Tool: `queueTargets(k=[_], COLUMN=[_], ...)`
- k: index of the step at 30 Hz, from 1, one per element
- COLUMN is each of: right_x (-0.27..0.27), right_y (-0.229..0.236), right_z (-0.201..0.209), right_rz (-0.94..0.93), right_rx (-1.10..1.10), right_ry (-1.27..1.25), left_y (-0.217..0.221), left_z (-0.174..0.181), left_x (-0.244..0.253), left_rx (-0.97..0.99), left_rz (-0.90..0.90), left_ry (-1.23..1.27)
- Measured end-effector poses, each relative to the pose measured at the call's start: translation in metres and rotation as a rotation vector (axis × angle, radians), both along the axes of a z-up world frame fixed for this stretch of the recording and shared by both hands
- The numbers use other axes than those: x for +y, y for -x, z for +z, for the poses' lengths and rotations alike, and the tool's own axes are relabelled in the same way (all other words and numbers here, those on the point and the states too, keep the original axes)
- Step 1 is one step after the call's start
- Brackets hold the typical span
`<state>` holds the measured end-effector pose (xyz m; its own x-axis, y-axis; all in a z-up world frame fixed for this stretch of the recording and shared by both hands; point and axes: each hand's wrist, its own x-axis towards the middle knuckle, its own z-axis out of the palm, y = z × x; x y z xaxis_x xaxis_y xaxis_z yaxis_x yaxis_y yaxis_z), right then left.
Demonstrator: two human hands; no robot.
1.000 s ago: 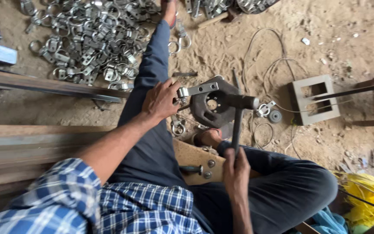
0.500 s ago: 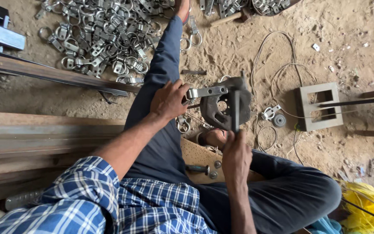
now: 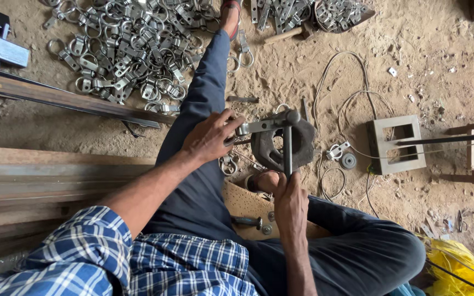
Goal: The person sits on the floor and uses a hammer to strike a metal part placed on a small anvil. They repeatedly pick up metal pieces, position them on the anvil, and hammer them into shape.
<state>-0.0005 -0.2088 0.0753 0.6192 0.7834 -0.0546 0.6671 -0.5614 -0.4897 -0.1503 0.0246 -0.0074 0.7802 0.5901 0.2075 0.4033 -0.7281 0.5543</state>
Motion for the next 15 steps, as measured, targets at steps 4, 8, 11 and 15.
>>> queueTargets(k=[4, 8, 11, 15], right_x=[0.002, 0.007, 0.007, 0.005], right_y=[0.005, 0.010, 0.010, 0.015], right_z=[0.007, 0.012, 0.017, 0.044], right_rz=[-0.006, -0.116, -0.047, -0.015], right_rx=[-0.056, 0.133, -0.044, 0.005], right_ry=[-0.048, 0.119, 0.042, -0.161], left_y=[0.000, 0.002, 0.001, 0.002], left_z=[0.005, 0.004, 0.006, 0.018], left_x=[-0.001, 0.001, -0.001, -0.003], left_rx=[-0.003, -0.001, 0.035, 0.040], left_rz=[0.007, 0.021, 0.022, 0.029], left_ry=[-0.024, -0.025, 0.015, -0.061])
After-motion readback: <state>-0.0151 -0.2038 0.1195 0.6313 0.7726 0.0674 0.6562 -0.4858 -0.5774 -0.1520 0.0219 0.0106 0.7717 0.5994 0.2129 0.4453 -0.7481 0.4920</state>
